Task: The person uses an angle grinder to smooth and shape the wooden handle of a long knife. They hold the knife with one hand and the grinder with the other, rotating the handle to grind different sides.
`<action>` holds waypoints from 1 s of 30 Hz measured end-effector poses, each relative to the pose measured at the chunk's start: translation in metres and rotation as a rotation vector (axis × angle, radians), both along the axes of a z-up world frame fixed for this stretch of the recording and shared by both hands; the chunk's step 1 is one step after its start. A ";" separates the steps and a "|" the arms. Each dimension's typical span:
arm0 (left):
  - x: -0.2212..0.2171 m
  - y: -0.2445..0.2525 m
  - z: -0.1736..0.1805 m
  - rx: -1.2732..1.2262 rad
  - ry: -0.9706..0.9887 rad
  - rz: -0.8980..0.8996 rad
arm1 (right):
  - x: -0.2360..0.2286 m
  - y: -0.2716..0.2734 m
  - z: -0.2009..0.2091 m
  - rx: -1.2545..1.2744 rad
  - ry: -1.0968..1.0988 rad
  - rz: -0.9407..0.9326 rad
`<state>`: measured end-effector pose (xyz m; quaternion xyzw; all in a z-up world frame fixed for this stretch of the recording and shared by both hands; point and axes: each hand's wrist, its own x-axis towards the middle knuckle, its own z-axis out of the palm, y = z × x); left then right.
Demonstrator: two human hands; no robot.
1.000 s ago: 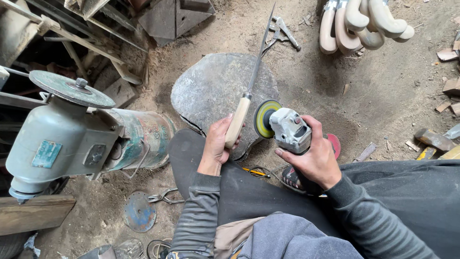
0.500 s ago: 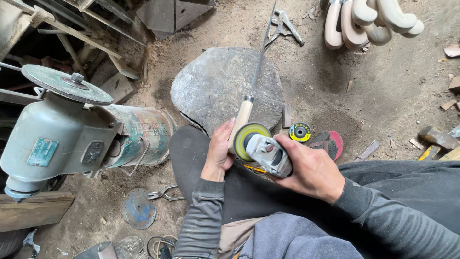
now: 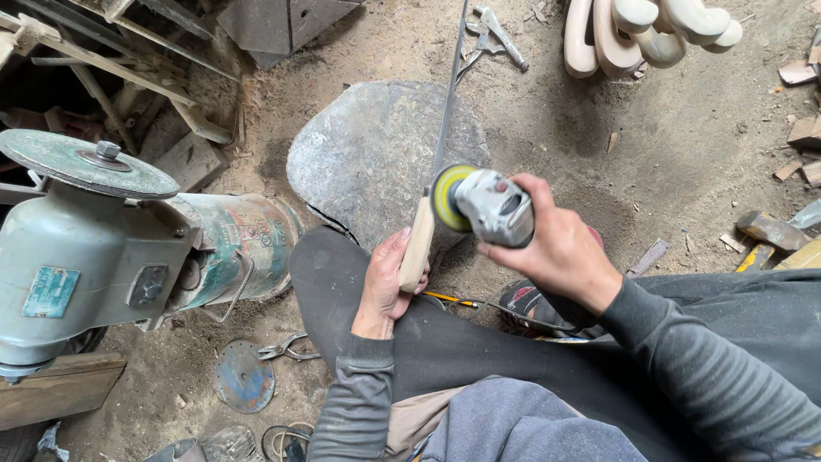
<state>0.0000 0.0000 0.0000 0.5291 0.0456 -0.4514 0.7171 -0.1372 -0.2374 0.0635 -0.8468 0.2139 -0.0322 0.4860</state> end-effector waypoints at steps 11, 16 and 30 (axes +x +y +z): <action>-0.008 0.008 -0.002 -0.024 0.052 0.016 | 0.001 -0.002 -0.002 0.055 -0.068 -0.012; -0.010 0.009 -0.003 -0.089 0.070 0.021 | -0.004 0.009 0.004 0.024 -0.049 0.061; -0.010 0.013 -0.013 -0.091 0.152 0.156 | -0.032 0.048 0.022 -0.172 -0.139 0.334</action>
